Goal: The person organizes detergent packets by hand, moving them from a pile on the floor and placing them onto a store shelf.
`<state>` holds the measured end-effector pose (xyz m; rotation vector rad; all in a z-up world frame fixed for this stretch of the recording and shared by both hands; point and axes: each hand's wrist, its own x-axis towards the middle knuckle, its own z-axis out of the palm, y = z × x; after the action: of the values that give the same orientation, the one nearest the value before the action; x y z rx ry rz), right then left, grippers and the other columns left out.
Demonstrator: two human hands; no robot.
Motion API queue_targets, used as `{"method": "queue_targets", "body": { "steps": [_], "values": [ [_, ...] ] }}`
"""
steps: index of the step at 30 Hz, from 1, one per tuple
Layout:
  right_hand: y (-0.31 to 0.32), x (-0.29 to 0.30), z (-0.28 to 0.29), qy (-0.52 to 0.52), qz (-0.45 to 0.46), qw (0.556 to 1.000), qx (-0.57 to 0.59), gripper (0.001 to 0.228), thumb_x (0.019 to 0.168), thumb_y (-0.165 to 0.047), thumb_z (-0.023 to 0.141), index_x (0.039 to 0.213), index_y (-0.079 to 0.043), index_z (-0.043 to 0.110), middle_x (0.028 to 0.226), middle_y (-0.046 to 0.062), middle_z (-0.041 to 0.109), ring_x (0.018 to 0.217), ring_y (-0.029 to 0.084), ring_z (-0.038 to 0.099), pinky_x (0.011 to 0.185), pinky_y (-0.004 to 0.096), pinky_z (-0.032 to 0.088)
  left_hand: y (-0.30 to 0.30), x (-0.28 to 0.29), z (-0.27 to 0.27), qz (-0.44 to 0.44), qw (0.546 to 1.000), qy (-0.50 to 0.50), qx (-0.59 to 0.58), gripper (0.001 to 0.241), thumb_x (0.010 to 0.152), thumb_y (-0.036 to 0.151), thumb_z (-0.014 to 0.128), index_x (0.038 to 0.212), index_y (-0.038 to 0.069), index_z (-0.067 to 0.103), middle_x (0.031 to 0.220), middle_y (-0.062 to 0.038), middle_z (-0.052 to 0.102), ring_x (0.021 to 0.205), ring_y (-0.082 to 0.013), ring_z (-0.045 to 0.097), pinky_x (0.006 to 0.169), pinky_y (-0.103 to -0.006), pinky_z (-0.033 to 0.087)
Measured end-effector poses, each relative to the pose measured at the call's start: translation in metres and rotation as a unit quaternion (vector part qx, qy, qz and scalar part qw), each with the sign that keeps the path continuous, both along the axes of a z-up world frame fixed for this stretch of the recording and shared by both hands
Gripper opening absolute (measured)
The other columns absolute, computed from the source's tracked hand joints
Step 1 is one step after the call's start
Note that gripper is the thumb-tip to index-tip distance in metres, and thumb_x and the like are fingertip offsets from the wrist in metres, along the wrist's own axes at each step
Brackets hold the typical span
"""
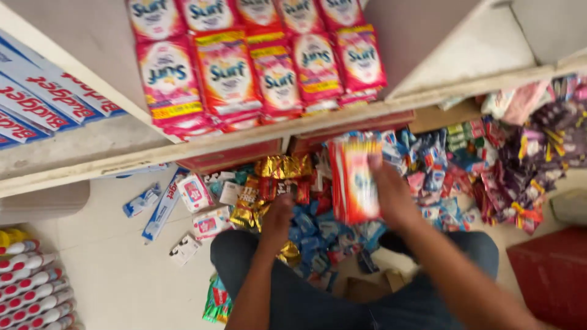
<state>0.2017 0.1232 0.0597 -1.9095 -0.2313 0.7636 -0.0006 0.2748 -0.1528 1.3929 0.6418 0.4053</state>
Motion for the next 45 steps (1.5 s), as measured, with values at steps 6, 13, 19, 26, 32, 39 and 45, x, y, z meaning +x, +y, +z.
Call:
{"method": "queue_targets", "body": {
  "steps": [6, 13, 19, 26, 32, 39, 45],
  "values": [
    [0.182, 0.134, 0.029, -0.031, 0.034, 0.988, 0.150, 0.070, 0.099, -0.062, 0.054, 0.130, -0.001, 0.067, 0.115, 0.008, 0.076, 0.098, 0.015, 0.072, 0.086, 0.034, 0.059, 0.022, 0.006, 0.002, -0.059, 0.976, 0.203, 0.046, 0.050, 0.100, 0.050, 0.048, 0.119, 0.009, 0.069, 0.093, -0.021, 0.069, 0.086, -0.0335, 0.070, 0.081, -0.0439, 0.054],
    [0.325, 0.203, 0.028, 0.026, 0.072, 0.979, 0.187, 0.045, 0.098, -0.049, 0.063, 0.108, -0.006, 0.069, 0.103, 0.008, 0.082, 0.085, 0.019, 0.081, 0.075, 0.041, 0.065, 0.030, 0.004, -0.021, 0.019, 0.987, 0.149, 0.048, 0.057, 0.100, 0.057, 0.047, 0.117, 0.006, 0.066, 0.108, -0.016, 0.073, 0.105, -0.0326, 0.069, 0.090, -0.0437, 0.052],
    [0.363, 0.299, -0.053, -0.007, 0.133, 0.977, 0.167, 0.032, 0.102, -0.041, 0.055, 0.109, -0.011, 0.064, 0.101, 0.006, 0.078, 0.087, 0.015, 0.075, 0.074, 0.040, 0.062, 0.038, 0.002, -0.002, 0.010, 0.983, 0.182, -0.001, 0.058, 0.099, 0.058, 0.044, 0.122, 0.008, 0.062, 0.111, -0.016, 0.072, 0.103, -0.0342, 0.069, 0.088, -0.0448, 0.052],
    [0.366, 0.309, -0.077, -0.468, 0.296, 0.801, -0.228, 0.023, 0.086, -0.025, 0.066, 0.104, -0.012, 0.062, 0.090, 0.008, 0.068, 0.079, 0.018, 0.062, 0.071, 0.037, 0.051, 0.034, 0.003, 0.001, -0.005, 0.985, 0.171, -0.001, 0.058, 0.099, 0.058, 0.041, 0.121, 0.008, 0.062, 0.111, -0.016, 0.073, 0.104, -0.0352, 0.069, 0.089, -0.0451, 0.053],
    [0.366, 0.300, -0.033, -0.368, 0.222, 0.875, -0.222, 0.023, 0.096, -0.024, 0.061, 0.112, -0.007, 0.065, 0.099, 0.013, 0.070, 0.085, 0.022, 0.065, 0.075, 0.041, 0.051, 0.036, 0.007, -0.018, -0.005, 0.983, 0.183, 0.007, 0.060, 0.099, 0.059, 0.042, 0.122, 0.008, 0.062, 0.110, -0.016, 0.074, 0.105, -0.0344, 0.070, 0.091, -0.0444, 0.053],
    [0.306, 0.195, 0.094, -0.339, 0.374, 0.858, -0.099, 0.047, 0.103, -0.043, 0.070, 0.136, -0.010, 0.067, 0.121, 0.012, 0.075, 0.107, 0.025, 0.068, 0.098, 0.041, 0.051, 0.034, 0.006, -0.026, -0.037, 0.969, 0.242, -0.016, 0.072, 0.095, 0.068, 0.037, 0.136, 0.011, 0.056, 0.123, -0.016, 0.067, 0.111, -0.0365, 0.066, 0.093, -0.0483, 0.051],
    [0.311, 0.167, 0.068, -0.622, 0.483, 0.602, -0.133, 0.107, 0.084, -0.032, 0.082, 0.158, -0.004, 0.009, 0.160, 0.035, 0.022, 0.143, 0.059, 0.032, 0.100, 0.060, 0.043, 0.031, 0.008, -0.031, -0.038, 0.970, 0.241, -0.011, 0.077, 0.094, 0.072, 0.034, 0.137, 0.013, 0.057, 0.124, -0.016, 0.069, 0.114, -0.0361, 0.066, 0.097, -0.0475, 0.051]
  ]
}}
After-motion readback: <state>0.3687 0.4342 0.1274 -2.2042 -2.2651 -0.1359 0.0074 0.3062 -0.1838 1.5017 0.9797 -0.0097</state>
